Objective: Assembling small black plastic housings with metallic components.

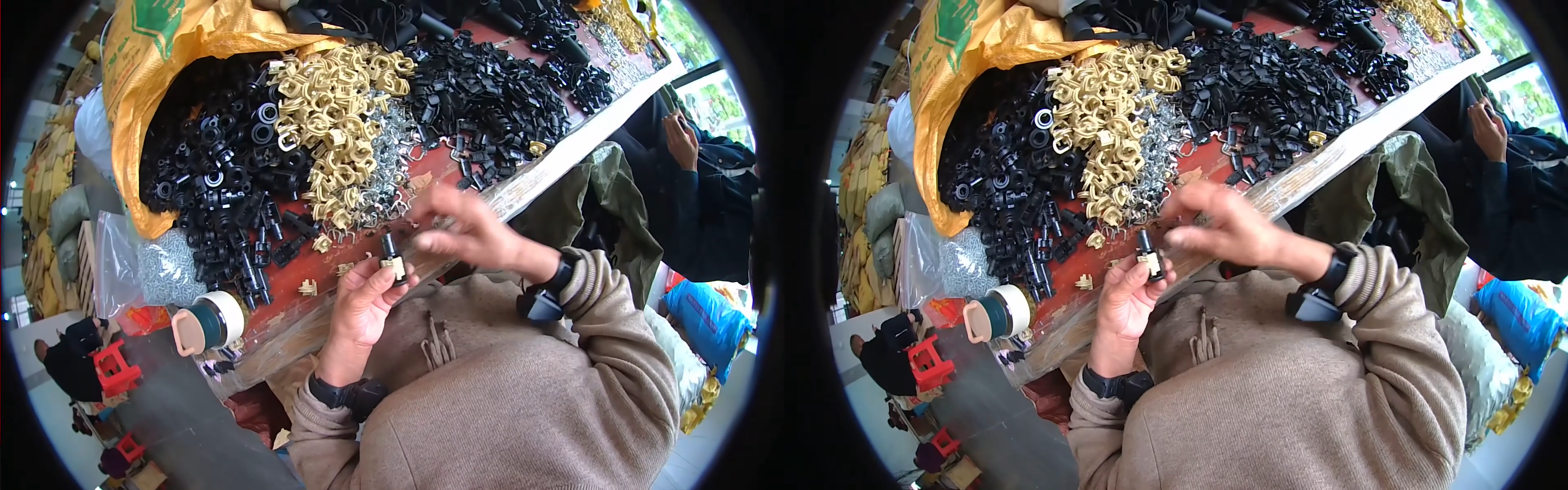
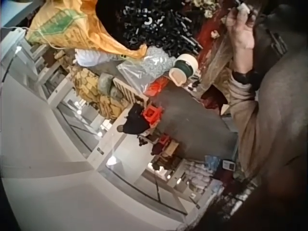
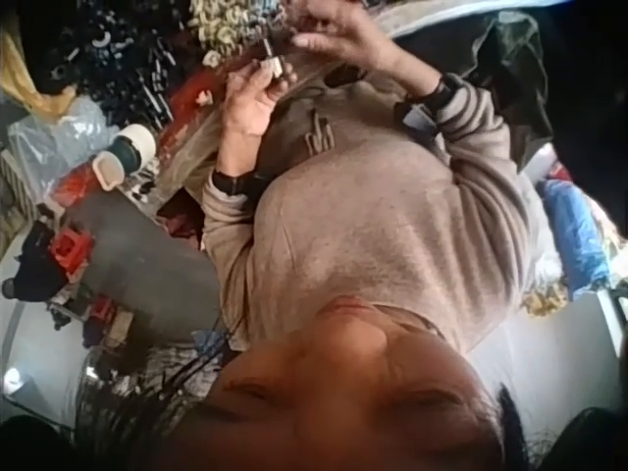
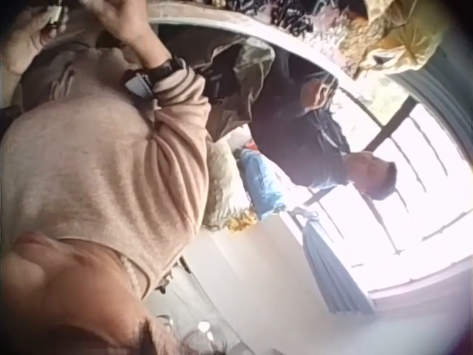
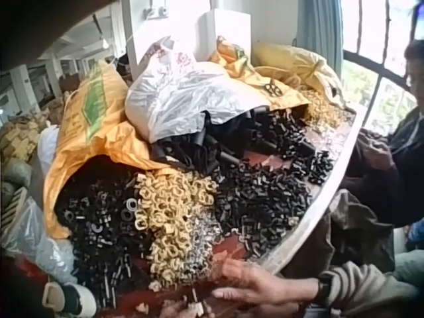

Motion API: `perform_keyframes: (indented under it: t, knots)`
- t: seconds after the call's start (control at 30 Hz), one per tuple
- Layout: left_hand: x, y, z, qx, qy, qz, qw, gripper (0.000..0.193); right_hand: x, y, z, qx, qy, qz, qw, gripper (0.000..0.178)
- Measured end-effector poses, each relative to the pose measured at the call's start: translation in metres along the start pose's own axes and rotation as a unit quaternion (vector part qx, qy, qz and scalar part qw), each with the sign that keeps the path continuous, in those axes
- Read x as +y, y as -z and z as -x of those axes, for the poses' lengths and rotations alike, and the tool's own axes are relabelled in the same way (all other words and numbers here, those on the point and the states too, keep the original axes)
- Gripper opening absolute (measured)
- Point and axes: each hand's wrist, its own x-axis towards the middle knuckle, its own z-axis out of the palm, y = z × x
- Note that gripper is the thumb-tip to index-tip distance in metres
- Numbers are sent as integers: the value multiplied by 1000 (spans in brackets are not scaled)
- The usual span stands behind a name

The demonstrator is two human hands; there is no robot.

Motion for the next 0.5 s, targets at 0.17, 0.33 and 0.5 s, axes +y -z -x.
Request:
perform_keyframes:
  t: [0.17,0.33,0.5]
  knots:
    - [0,0,-3,23,-37,9,999,29,-10,75,5,165,208,673,690,23]
    - [1,-8,-6,34,-39,17,999,19,4,100,-4,133,128,767,615,12]
    - [-2,-8,-4,52,-52,22,997,21,6,86,-9,187,175,698,669,9]
